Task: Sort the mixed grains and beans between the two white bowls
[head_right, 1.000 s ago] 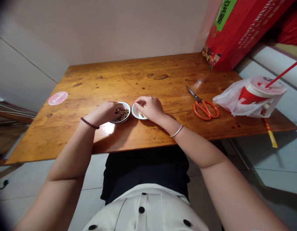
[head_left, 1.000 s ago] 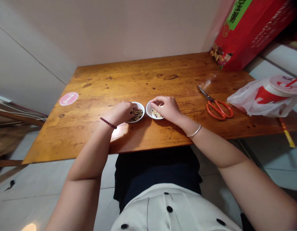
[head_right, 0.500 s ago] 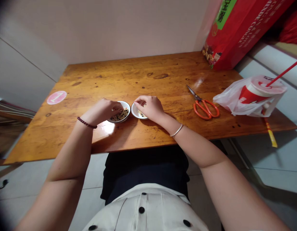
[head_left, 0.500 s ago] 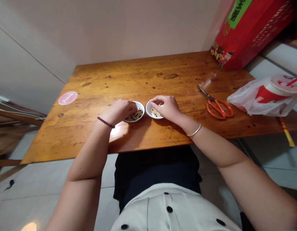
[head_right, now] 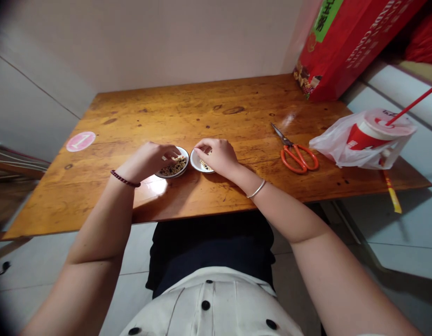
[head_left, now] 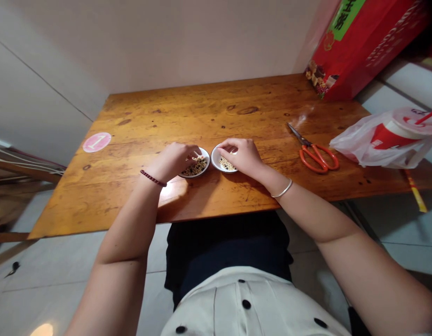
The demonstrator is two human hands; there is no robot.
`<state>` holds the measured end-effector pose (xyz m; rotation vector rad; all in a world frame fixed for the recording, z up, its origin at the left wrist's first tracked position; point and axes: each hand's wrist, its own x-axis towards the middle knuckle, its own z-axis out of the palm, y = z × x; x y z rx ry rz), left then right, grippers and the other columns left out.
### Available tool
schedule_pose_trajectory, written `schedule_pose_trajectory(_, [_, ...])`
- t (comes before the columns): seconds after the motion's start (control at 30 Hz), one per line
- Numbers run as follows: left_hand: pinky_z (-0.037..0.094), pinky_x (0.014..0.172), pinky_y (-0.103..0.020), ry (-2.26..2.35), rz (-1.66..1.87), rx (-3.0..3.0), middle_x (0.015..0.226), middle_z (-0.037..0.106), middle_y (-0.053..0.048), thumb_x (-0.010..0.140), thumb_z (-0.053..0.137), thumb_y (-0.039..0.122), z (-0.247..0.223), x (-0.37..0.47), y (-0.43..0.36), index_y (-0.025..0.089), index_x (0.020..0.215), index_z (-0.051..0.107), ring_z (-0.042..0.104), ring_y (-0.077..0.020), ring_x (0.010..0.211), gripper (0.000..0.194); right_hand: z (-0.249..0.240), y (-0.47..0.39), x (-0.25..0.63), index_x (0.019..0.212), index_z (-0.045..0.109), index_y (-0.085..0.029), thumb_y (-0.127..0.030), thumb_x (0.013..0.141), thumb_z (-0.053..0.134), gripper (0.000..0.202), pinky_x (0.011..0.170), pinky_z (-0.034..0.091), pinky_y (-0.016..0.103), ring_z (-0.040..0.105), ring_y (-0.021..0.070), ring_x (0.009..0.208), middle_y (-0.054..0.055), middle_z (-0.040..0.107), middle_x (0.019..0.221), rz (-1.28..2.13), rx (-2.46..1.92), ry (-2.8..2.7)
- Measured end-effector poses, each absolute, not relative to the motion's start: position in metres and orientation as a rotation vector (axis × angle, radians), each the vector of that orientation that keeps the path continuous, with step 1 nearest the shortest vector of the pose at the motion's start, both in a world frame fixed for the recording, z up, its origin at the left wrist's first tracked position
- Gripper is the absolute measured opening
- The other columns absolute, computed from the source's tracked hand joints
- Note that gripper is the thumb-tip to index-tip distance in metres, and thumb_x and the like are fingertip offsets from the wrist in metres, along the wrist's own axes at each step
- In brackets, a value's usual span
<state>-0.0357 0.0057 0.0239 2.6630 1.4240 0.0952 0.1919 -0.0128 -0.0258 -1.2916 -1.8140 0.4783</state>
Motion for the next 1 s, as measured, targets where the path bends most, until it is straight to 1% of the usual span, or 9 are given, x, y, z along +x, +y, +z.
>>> schedule_pose_trajectory(0.1, [0.054, 0.079, -0.029, 1.395, 0.151, 2.678, 0.096, 0.077, -0.005, 0.081, 0.066, 0.016, 0.02, -0.038, 0.008, 0.02, 0.109, 0.072, 0.072, -0.0219, 0.086, 0.029, -0.026, -0.013, 0.192, 0.086, 0.077, -0.021, -0.029, 0.085, 0.069, 0.011, 0.071, 0.053, 0.03, 0.071, 0.0173, 0.075, 0.003, 0.078, 0.086, 0.486, -1.285, -1.809])
schedule_pose_trajectory(0.23, [0.053, 0.074, -0.027, 1.352, 0.207, 2.627, 0.093, 0.077, -0.004, 0.078, 0.067, 0.015, 0.02, -0.039, 0.008, 0.02, 0.108, 0.073, 0.072, -0.0203, 0.081, 0.031, -0.025, -0.013, 0.192, 0.085, 0.077, -0.021, -0.027, 0.085, 0.069, 0.01, 0.07, 0.052, 0.03, 0.071, 0.0174, 0.074, 0.002, 0.078, 0.085, 0.481, -1.273, -1.807])
schedule_pose_trajectory(0.33, [0.051, 0.069, -0.026, 1.327, 0.232, 2.619, 0.089, 0.077, -0.003, 0.079, 0.062, 0.014, 0.022, -0.038, 0.005, 0.021, 0.106, 0.074, 0.071, -0.0196, 0.078, 0.03, -0.025, -0.013, 0.192, 0.085, 0.077, -0.022, -0.027, 0.084, 0.069, 0.01, 0.07, 0.052, 0.03, 0.071, 0.0175, 0.074, 0.002, 0.079, 0.086, 0.473, -1.27, -1.814])
schedule_pose_trajectory(0.43, [0.049, 0.069, -0.026, 1.291, 0.282, 2.667, 0.09, 0.077, -0.003, 0.082, 0.054, 0.012, 0.023, -0.036, 0.004, 0.022, 0.103, 0.076, 0.07, -0.0198, 0.078, 0.032, -0.025, -0.012, 0.192, 0.085, 0.077, -0.022, -0.027, 0.084, 0.069, 0.009, 0.07, 0.052, 0.03, 0.071, 0.0175, 0.074, 0.002, 0.079, 0.086, 0.463, -1.276, -1.817])
schedule_pose_trajectory(0.53, [0.046, 0.067, -0.026, 1.305, 0.302, 2.702, 0.087, 0.077, -0.004, 0.081, 0.051, 0.01, 0.022, -0.035, 0.005, 0.02, 0.093, 0.077, 0.069, -0.0198, 0.074, 0.031, -0.026, -0.012, 0.191, 0.085, 0.077, -0.022, -0.027, 0.084, 0.069, 0.01, 0.07, 0.052, 0.029, 0.071, 0.0173, 0.074, 0.002, 0.079, 0.086, 0.466, -1.272, -1.82])
schedule_pose_trajectory(0.63, [0.043, 0.063, -0.027, 1.335, 0.275, 2.72, 0.08, 0.076, -0.005, 0.082, 0.055, 0.014, 0.022, -0.036, 0.006, 0.019, 0.084, 0.076, 0.066, -0.0196, 0.068, 0.022, -0.027, -0.012, 0.191, 0.085, 0.077, -0.022, -0.027, 0.084, 0.069, 0.01, 0.07, 0.052, 0.029, 0.071, 0.0171, 0.074, 0.002, 0.079, 0.086, 0.469, -1.264, -1.821])
schedule_pose_trajectory(0.73, [0.042, 0.063, -0.027, 1.374, 0.273, 2.704, 0.079, 0.075, -0.006, 0.084, 0.06, 0.023, 0.022, -0.035, 0.007, 0.019, 0.083, 0.075, 0.065, -0.0205, 0.068, 0.016, -0.027, -0.012, 0.192, 0.085, 0.077, -0.022, -0.027, 0.084, 0.07, 0.009, 0.07, 0.052, 0.029, 0.071, 0.0171, 0.073, 0.002, 0.078, 0.085, 0.466, -1.262, -1.824])
schedule_pose_trajectory(0.9, [0.043, 0.063, -0.029, 1.373, 0.343, 2.744, 0.08, 0.074, -0.009, 0.091, 0.058, 0.032, 0.019, -0.03, 0.007, 0.016, 0.083, 0.074, 0.066, -0.0219, 0.071, 0.024, -0.028, -0.012, 0.191, 0.085, 0.077, -0.022, -0.027, 0.084, 0.069, 0.009, 0.07, 0.052, 0.028, 0.071, 0.0167, 0.073, 0.001, 0.078, 0.085, 0.468, -1.231, -1.837])
schedule_pose_trajectory(1.0, [0.043, 0.063, -0.028, 1.333, 0.518, 2.699, 0.076, 0.072, -0.007, 0.092, 0.058, 0.034, 0.014, -0.025, 0.006, 0.016, 0.084, 0.074, 0.064, -0.0192, 0.067, 0.024, -0.029, -0.013, 0.191, 0.086, 0.077, -0.022, -0.027, 0.085, 0.069, 0.01, 0.07, 0.052, 0.028, 0.071, 0.0168, 0.073, 0.001, 0.078, 0.085, 0.467, -1.222, -1.84])
